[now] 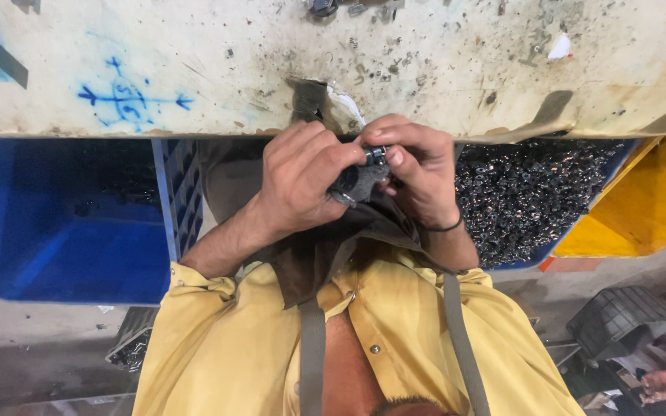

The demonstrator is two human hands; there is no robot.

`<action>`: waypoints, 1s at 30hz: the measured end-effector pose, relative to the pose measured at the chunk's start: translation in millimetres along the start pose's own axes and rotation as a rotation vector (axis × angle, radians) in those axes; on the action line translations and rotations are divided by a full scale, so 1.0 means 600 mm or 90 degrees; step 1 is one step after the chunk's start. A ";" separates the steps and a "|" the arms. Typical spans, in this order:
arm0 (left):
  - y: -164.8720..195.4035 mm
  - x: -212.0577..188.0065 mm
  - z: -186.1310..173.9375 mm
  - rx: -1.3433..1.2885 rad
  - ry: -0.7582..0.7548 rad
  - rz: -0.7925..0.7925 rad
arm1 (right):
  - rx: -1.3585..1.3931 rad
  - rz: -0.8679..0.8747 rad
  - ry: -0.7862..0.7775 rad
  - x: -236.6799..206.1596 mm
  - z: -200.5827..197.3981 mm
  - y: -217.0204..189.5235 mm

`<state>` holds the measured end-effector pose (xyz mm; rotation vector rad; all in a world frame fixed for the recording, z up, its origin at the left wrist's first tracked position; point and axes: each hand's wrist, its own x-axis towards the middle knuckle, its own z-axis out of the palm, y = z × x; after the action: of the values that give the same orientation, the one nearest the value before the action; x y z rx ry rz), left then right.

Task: The person picks black cylindrical plastic components one at a time from a pile on the workbench, turns and looks over each part in their hands, and tosses it into a bin below the bench, repeating this pick-inspect-toss cycle throughout the episode.

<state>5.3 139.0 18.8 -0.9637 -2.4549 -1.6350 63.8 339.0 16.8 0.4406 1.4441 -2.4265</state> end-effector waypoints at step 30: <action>-0.056 -0.274 -0.179 0.611 0.040 -0.486 | 0.241 -0.010 -0.073 0.018 -0.011 0.010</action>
<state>88.9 -37.6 -20.1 0.1688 -3.1436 -0.2850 56.8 340.9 4.5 0.3617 0.9441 -2.6933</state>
